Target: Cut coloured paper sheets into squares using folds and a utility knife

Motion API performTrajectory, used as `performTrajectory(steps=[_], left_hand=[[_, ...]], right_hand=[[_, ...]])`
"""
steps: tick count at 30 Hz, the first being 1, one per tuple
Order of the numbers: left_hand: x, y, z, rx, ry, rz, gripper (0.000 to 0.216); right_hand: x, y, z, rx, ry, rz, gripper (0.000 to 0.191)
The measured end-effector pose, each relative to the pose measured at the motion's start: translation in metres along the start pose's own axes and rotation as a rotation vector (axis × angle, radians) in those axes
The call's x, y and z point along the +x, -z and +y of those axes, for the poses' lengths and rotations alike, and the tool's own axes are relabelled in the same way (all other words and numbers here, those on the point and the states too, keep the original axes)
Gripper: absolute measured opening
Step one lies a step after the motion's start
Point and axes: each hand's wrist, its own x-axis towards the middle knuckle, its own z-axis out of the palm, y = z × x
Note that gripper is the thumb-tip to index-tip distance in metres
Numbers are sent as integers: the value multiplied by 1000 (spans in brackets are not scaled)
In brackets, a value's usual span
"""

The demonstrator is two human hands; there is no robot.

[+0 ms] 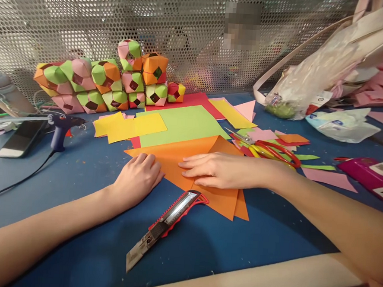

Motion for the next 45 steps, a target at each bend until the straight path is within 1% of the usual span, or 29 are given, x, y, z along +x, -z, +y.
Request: performTrajectory(steps=[3,6,15,19,23,28,37,42,45], left_hand=[[-2,1,3,-35,6,-8,30],[-2,2,3,-38,10,-16,31],[-3,2,-1,-75,32,-8,33],[-2,0,-4,-101,-7,35,34],[-1,-2,-6,-104,-45,91,34],[0,-3,-7,-116,-62,116,33],[-1,-2,-7,-133,-69,114,34],[-1,-3,-8,-138,-65,112,33],[-2,-4,-8,-144,-33,91,33]], right_hand=[[1,-3,0,-44,28,29,37],[1,-4,-1,-70,48,32,35],[-1,-1,-9,-83,25,31,32],[-3,-1,-8,-79,11,38,33],[-4,-4,-4,-75,15,62,37],[-3,-7,1,-76,48,108,40],[-7,-1,-9,-67,54,71,30],[-7,-1,-8,-53,53,79,31],[-6,-4,-6,-38,58,79,32]])
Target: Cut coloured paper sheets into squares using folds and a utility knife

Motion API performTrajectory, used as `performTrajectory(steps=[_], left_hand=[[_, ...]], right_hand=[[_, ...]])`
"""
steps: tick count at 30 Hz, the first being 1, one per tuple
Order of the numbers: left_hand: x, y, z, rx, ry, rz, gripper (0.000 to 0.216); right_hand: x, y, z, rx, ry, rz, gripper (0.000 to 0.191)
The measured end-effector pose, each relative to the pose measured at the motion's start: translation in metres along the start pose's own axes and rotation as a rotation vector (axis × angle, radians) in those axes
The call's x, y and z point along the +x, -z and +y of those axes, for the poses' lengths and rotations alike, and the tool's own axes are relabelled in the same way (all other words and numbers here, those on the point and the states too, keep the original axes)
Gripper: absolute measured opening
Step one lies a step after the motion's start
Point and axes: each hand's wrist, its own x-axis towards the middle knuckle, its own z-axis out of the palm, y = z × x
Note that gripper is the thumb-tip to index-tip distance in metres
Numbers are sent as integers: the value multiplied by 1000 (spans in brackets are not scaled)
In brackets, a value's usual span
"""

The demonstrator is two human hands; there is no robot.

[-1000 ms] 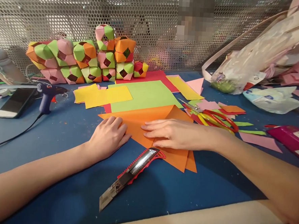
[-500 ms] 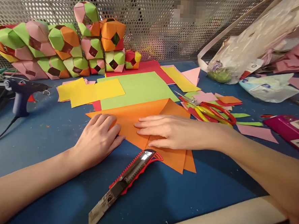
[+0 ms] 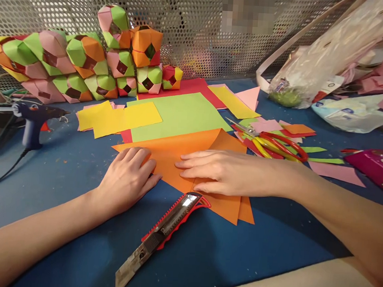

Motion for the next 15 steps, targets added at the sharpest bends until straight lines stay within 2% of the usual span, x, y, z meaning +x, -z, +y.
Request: performTrajectory(steps=[5,8,11,15], left_hand=[[-3,3,5,23,150,-65,30],[-6,6,2,39,191,-104,30],[-8,5,-15,-5,210,-95,28],[-9,-4,-50,-199,258,12,22]], right_hand=[[-1,-9,5,46,17,79,33],[-2,-13,7,52,38,107,36],[-2,-14,9,37,50,110,38],[-2,-16,11,19,62,125,39]])
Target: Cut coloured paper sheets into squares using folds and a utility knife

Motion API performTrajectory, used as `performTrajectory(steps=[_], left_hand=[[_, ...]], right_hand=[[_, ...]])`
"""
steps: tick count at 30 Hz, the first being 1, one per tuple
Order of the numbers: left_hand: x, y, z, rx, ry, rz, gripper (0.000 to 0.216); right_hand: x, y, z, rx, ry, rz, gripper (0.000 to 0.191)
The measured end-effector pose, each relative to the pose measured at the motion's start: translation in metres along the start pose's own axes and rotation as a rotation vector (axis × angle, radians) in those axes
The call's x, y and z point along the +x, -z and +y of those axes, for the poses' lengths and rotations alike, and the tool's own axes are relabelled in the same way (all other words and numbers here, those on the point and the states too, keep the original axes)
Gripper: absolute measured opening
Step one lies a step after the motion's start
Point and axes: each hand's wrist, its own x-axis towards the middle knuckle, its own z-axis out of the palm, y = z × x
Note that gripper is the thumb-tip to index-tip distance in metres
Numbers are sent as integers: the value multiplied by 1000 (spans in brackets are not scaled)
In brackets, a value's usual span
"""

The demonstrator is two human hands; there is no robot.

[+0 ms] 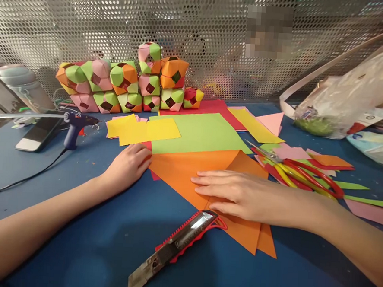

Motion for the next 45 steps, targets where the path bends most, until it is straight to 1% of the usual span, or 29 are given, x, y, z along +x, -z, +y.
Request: performTrajectory(steps=[2,5,11,15,18,24,28,33,36,38,40,43,44,45], left_hand=[[5,-1,-14,-63,35,28,20],[9,1,-25,-161,62,40,21],[11,9,-29,-331,122,-2,20],[11,9,-33,-389,146,-15,19],[11,7,-35,-391,111,-15,19],[12,4,-43,-386,8,-39,19],[13,6,-50,-389,-75,-66,22],[17,9,-64,-407,-176,-113,24],[18,12,-71,-402,-207,-131,24],[18,14,-70,-349,-206,-135,25],[17,14,-62,-232,-208,-95,26],[11,11,-37,-18,-215,43,31],[8,9,-26,14,-223,57,32],[5,8,-13,28,-240,45,32]], right_hand=[[0,0,1,-14,-5,-4,41],[1,1,1,-48,-21,-38,44],[1,4,0,-107,-46,-92,43],[0,3,0,-90,-39,-79,42],[0,3,0,-81,-29,-66,41],[0,4,0,-113,-12,-94,39],[-3,3,1,-80,-13,-63,40],[-6,6,-2,-75,-31,-78,29],[-5,11,-7,-84,-43,-105,26],[-3,13,-9,-96,-53,-127,26],[-2,15,-11,-103,-54,-135,26],[0,16,-13,-99,-39,-121,24],[1,16,-13,-97,-37,-115,24],[1,16,-14,-97,-36,-111,23]])
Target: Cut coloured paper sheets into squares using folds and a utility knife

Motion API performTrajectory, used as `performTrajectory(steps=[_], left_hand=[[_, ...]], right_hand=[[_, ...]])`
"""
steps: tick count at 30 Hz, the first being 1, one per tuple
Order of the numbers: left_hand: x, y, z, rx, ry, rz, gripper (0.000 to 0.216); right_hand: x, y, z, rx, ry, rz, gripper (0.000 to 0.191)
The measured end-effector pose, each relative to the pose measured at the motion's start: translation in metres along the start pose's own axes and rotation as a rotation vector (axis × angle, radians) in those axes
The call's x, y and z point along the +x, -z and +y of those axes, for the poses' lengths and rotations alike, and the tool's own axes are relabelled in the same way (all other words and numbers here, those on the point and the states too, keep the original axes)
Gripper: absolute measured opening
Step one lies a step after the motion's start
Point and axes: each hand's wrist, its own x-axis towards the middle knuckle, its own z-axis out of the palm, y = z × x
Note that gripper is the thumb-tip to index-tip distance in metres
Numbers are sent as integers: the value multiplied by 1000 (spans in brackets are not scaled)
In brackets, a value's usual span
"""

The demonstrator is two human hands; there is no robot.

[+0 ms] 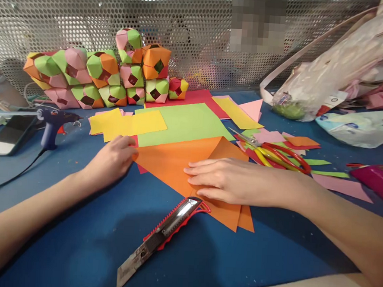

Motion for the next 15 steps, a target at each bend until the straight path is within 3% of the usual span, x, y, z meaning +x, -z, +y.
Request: performTrajectory(steps=[4,7,15], left_hand=[[-2,-1,50,-37,-79,-118,36],[-1,-3,73,-16,-100,-201,46],[4,-5,85,10,-43,-288,62]], right_hand=[[3,1,-4,-2,14,32,21],[5,0,-6,-12,30,76,20],[17,3,-2,-18,-9,145,24]])
